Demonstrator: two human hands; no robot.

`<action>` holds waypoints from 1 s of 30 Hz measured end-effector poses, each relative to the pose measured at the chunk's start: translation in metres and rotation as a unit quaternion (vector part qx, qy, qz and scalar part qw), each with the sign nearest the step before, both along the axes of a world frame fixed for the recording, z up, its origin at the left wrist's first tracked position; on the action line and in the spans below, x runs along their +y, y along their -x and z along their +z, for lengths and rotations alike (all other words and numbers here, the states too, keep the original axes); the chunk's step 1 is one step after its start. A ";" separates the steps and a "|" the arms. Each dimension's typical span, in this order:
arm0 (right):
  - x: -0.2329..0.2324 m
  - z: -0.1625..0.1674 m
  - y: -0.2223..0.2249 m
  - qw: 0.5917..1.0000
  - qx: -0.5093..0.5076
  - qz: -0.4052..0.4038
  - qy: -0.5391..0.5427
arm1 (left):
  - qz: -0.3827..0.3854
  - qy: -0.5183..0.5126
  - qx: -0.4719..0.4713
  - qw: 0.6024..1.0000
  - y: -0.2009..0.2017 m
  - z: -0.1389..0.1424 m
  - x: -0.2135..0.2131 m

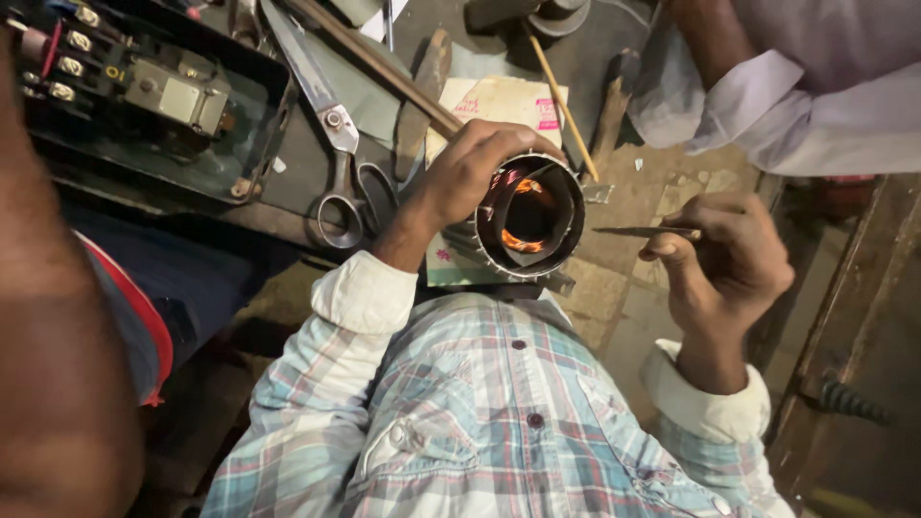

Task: The person holds a cylindrical metal core and winds copper wire around it by hand, using a small flat tool to press and align the wire. The person rotates the core and continues winding the wire in tight layers.

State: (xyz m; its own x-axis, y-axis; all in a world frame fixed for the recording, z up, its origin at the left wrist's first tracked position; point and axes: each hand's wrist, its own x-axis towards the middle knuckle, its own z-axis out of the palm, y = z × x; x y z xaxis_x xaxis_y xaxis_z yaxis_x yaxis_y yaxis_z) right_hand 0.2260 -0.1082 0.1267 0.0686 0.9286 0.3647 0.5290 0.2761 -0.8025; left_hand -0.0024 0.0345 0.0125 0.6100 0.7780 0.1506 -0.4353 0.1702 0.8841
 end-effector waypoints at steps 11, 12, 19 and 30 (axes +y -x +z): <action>-0.006 -0.035 -0.038 0.999 0.022 -0.038 -0.013 | 0.187 -0.443 0.592 0.647 -0.040 0.097 -0.052; -0.004 -0.038 -0.045 0.999 0.032 -0.041 -0.005 | 0.180 -0.438 0.592 0.652 -0.044 0.096 -0.052; 0.046 -0.058 -0.070 0.990 0.118 0.059 0.044 | 0.239 -0.416 0.555 0.680 -0.031 0.096 -0.058; 0.126 -0.065 -0.055 0.967 -0.006 0.255 0.016 | 0.492 -0.070 0.429 0.754 0.000 0.095 -0.127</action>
State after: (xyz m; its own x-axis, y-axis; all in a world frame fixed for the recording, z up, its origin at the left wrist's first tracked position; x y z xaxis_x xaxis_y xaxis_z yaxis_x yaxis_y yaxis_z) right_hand 0.2811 0.0182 0.0621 -0.4058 0.8511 0.3332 0.3399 0.4789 -0.8094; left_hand -0.0027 -0.0929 0.1072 -0.3327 0.9307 0.1517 0.4536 0.0169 0.8911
